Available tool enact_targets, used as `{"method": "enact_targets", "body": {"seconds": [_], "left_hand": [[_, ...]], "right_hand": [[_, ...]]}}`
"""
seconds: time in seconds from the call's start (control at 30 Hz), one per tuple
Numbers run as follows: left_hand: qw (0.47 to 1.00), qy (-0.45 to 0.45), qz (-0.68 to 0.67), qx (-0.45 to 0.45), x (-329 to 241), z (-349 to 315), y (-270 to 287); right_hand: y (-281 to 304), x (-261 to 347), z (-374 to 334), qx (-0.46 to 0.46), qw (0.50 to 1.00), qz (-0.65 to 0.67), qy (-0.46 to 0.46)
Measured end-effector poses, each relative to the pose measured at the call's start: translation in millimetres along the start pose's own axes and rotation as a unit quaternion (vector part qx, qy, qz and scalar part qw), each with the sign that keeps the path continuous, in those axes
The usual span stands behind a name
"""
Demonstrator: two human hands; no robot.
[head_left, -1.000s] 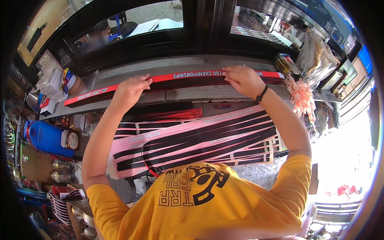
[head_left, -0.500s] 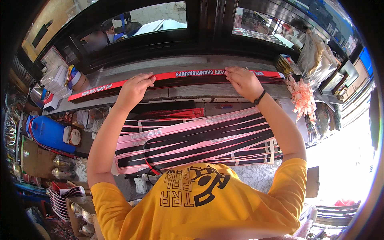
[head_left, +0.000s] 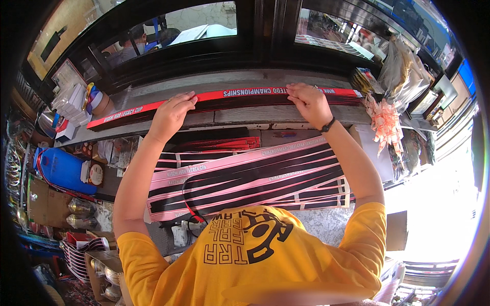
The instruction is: The person assembles a decorative banner by threading pink and black ribbons through a white plastic grid frame. They repeatedly pull ribbon ends through slots, adjust alignment, and secure the ribbons to the frame. The person also handles a red banner strip and places it on the frame.
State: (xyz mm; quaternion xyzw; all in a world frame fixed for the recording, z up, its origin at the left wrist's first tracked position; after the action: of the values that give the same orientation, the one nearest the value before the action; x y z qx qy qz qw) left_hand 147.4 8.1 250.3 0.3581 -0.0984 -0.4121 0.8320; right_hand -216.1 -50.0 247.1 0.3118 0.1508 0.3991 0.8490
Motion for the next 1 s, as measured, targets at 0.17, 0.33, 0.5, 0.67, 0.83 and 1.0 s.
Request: {"method": "enact_targets", "body": {"seconds": [0.17, 0.33, 0.5, 0.67, 0.83, 1.0], "left_hand": [[0.996, 0.063, -0.064, -0.001, 2, 2, 1], [0.995, 0.024, 0.004, -0.100, -30, 10, 12], [0.973, 0.055, -0.003, -0.225, -60, -54, 3], [0.958, 0.266, -0.086, -0.064, -73, -156, -87], [0.918, 0.391, 0.033, 0.057, -81, -230, -134], [0.826, 0.522, 0.203, 0.058, -61, -259, -119]], "right_hand": [[-1, 1, -1, 0.017, 0.996, 0.027, -0.087], [19, 32, -6, -0.107, 0.990, -0.080, 0.054], [8, 79, -65, -0.119, 0.986, -0.063, 0.095], [-55, 95, -149, 0.071, 0.991, 0.071, -0.085], [-120, 109, -212, 0.213, 0.955, 0.089, -0.188], [-145, 114, -233, 0.267, 0.937, 0.070, -0.216]]}}
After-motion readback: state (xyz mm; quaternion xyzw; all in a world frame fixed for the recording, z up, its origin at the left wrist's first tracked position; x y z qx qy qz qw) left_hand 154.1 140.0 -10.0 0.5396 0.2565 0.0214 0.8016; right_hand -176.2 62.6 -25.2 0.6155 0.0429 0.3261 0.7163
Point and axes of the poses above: each hand's wrist, its own z-axis towards the middle knuckle, its own y-axis out of the back of the hand, x = y × z, the point moved 4 cm from there along z, towards the middle knuckle, and after that the axes turned 12 degrees about -z, right-handed, at the moved point
